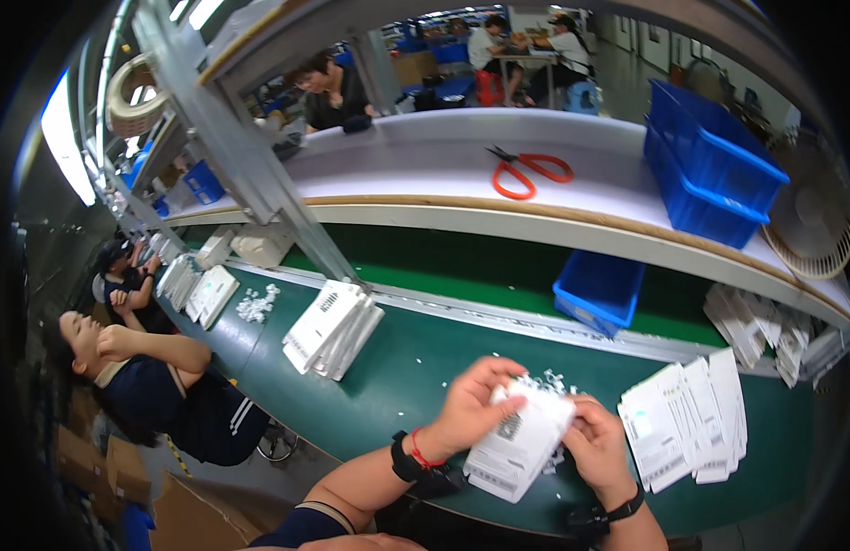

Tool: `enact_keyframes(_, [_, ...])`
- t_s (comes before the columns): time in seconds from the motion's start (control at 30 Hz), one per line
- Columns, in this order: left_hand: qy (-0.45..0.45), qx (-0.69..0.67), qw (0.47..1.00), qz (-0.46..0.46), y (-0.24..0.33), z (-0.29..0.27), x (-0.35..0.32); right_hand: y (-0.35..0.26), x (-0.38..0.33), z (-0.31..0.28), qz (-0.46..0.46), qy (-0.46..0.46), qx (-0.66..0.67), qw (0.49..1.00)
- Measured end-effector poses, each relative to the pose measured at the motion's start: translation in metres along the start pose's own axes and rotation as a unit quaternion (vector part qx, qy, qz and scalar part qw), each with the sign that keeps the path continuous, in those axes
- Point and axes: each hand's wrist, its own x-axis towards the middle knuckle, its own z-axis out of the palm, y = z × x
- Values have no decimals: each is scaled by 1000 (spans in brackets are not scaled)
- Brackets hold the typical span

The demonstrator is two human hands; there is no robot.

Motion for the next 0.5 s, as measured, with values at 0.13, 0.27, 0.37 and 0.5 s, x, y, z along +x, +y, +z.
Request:
enact_keyframes(0.13, [153, 21, 985, 77, 3, -8, 3, -5, 2, 12, 86, -30, 1, 996])
enact_keyframes(0.27, [107, -38, 992, 50, 8, -11, -1, -1, -6, 8, 156, -124, -51, 979])
enact_keyframes(0.37, [14, -164, 985, -57, 23, -5, -3, 7, -10, 2, 180, -152, -12, 972])
enact_keyframes(0.5, [-152, -262, 938, -166, 20, -2, -3, -2, -10, 5, 199, -176, 65, 962])
